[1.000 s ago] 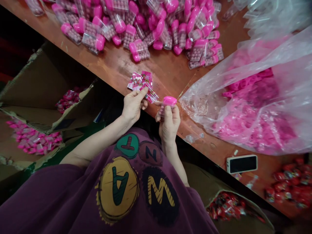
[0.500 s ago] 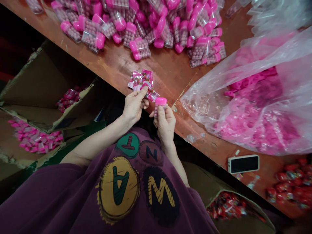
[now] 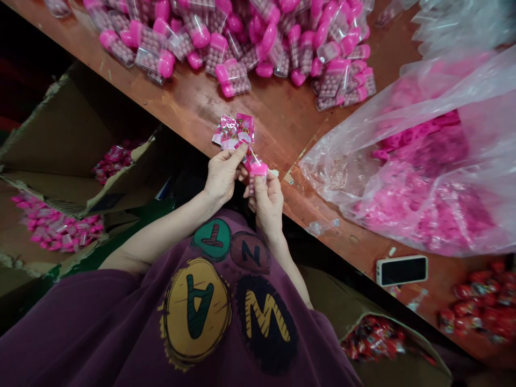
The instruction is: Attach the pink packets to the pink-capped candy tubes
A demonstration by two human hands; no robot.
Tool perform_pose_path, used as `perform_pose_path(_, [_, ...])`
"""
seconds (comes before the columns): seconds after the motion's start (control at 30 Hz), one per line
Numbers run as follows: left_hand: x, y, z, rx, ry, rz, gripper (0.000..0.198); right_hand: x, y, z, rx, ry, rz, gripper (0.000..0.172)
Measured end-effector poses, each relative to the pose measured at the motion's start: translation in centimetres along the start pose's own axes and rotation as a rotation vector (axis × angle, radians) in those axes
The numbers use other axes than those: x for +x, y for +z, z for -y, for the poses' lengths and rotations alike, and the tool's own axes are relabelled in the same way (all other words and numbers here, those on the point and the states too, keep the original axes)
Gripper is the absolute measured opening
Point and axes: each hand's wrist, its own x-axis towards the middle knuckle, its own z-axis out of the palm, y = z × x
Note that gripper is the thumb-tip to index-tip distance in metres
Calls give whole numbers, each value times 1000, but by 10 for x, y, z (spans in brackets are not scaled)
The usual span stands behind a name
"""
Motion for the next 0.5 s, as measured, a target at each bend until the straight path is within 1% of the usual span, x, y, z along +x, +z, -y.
perform_pose_path(0.1, [-2,-2,0,-16,-4,96,45,5,-3,-8,-19,-96,-19,56])
perform_pose_path(0.2, [-6,-4,-2,-26,-36,212,37,8,-6,-12,-161,-232,-27,65])
perform_pose_path(0.27, [-9,-4,-4,-40,-72,260,33,8,-7,-10,-255,-271,-12,67])
perform_pose_path(0.3, [-9,-5,-4,-43,-95,277,33,7,-7,-7,-269,-267,2,68])
perform_pose_path(0.37, [-10,-5,-4,-30,-140,303,36,4,-7,1,-219,-196,51,67])
perform_pose_path(0.47, [-8,-7,-1,15,-165,319,41,3,-8,12,-73,13,179,62])
perform_pose_path(0.5, [-7,-8,-1,27,-162,324,41,4,-9,13,-51,60,213,61])
